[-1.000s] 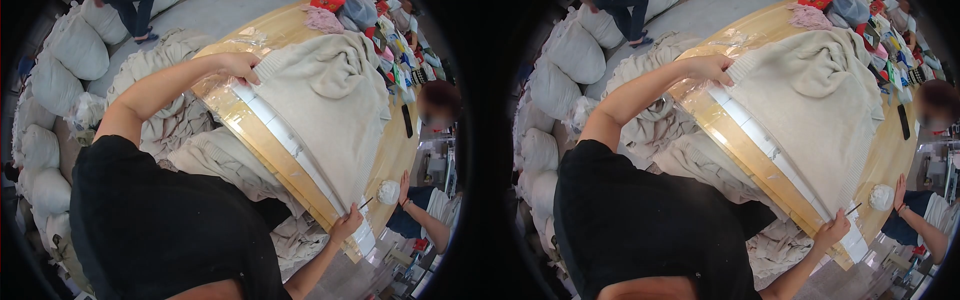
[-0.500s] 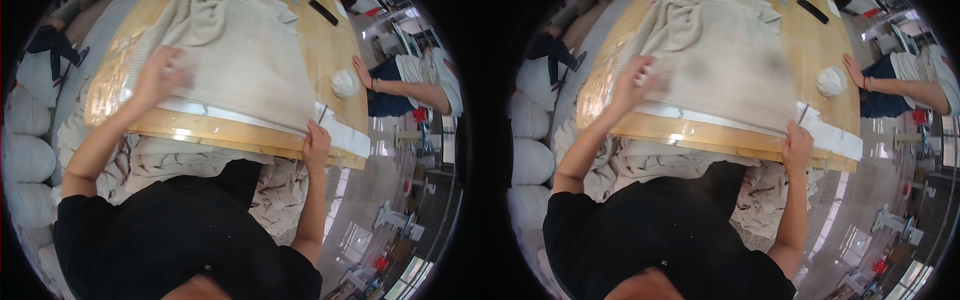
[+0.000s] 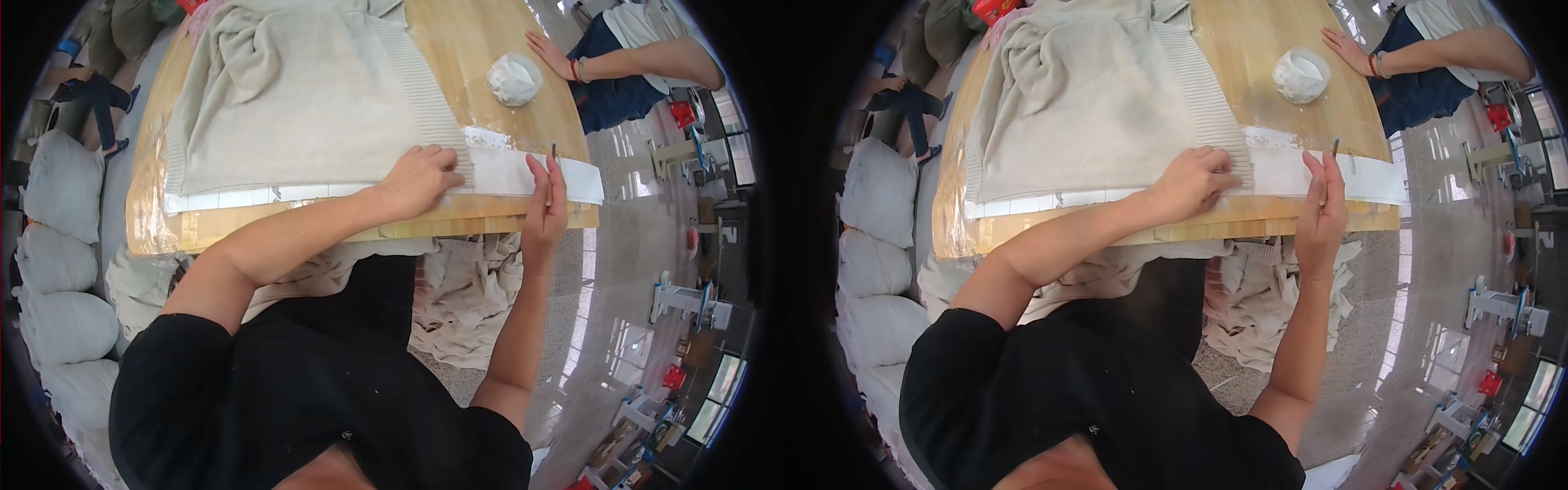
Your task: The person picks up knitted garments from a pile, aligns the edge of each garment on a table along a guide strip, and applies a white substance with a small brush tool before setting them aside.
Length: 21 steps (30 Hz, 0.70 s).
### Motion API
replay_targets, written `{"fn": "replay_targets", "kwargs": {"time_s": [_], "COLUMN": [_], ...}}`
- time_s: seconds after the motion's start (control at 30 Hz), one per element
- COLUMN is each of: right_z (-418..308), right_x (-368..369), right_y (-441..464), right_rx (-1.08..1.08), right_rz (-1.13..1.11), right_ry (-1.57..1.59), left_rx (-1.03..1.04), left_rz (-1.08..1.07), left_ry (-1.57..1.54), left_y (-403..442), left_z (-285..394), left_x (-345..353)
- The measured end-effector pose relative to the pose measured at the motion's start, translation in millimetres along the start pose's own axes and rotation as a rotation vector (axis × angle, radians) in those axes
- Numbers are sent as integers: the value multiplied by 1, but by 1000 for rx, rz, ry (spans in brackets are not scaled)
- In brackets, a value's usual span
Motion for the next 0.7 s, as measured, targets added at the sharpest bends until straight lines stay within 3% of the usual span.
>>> {"fn": "replay_targets", "kwargs": {"time_s": [0.2,0.3,0.37,0.5,0.6,0.67,0.7], "right_z": [-5,-2,7,26,52,58,64], "right_x": [-5,-7,-8,6,24,36,39], "right_y": [8,20,35,105,160,181,188], "right_rx": [33,-54,65,-33,59,-124,-103], "right_rz": [84,151,204,307,169,-16,-97], "right_ry": [117,67,186,328,190,-545,-510], "left_rx": [48,45,36,32,-67,-98,-72], "left_rz": [-19,-49,-139,-281,-258,-310,-295], "left_ry": [64,137,253,505,539,525,494], "left_y": [-1,1,2,1,-8,-14,-15], "left_z": [1,7,15,44,54,54,55], "left_x": [0,0,1,15,21,25,23]}}
Point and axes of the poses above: each hand's wrist, its own y-axis towards the middle knuckle, its own x-axis out of the palm, z = x × y, the point moved 4 cm from there along y, towards the middle knuckle, and after that the axes turned 8 degrees about -y, right-handed, at the moved point
